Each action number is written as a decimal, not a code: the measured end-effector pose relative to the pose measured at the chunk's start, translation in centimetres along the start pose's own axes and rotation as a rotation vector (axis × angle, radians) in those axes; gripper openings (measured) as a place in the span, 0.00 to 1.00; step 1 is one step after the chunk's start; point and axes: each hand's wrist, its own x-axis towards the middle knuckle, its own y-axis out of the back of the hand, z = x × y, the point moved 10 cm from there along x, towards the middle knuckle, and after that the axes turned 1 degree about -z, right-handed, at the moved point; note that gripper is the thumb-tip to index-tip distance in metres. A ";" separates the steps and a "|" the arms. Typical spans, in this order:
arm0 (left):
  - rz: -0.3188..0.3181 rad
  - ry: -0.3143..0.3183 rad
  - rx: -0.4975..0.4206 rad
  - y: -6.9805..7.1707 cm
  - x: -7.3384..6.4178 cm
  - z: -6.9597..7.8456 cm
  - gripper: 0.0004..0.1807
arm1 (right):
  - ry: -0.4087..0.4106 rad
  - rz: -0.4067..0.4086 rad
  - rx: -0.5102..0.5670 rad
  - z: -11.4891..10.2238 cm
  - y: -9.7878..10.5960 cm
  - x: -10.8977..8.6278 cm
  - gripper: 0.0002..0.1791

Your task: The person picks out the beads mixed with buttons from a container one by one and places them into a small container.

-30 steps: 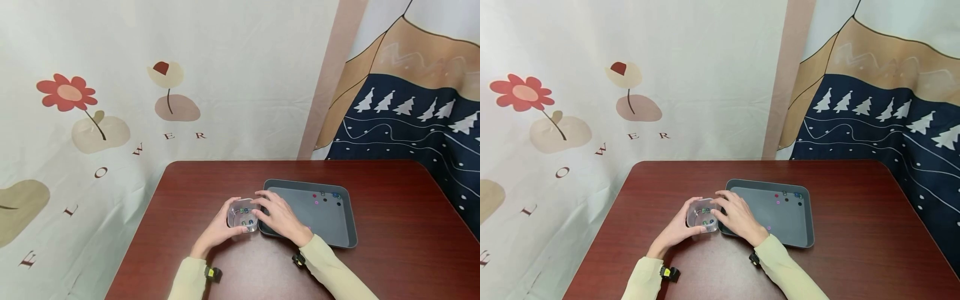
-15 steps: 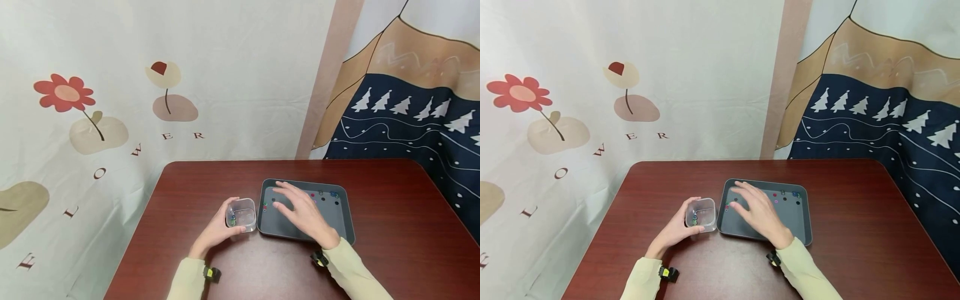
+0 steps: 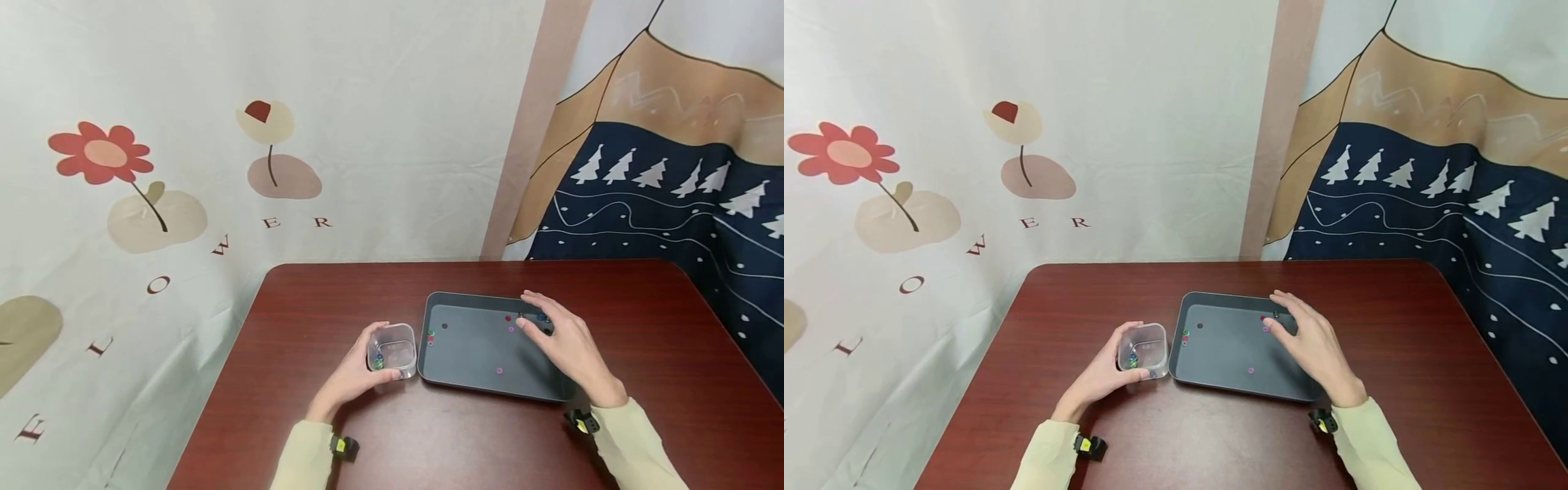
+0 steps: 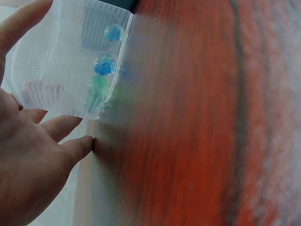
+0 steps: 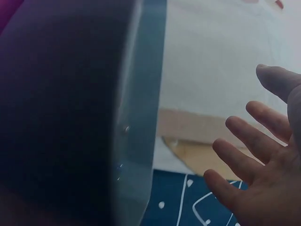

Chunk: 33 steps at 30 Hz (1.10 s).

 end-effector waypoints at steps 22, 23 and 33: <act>-0.007 0.013 0.005 0.0 -0.1 -0.1 0.52 | -0.059 -0.226 -0.079 3.0 -3.9 0.6 0.31; -0.007 0.014 0.007 0.0 -0.1 -0.1 0.52 | -0.059 -0.232 -0.083 3.0 -4.0 0.7 0.31; -0.006 0.013 -0.002 0.0 -0.1 0.2 0.52 | -0.059 -0.244 -0.113 3.5 -4.8 1.2 0.30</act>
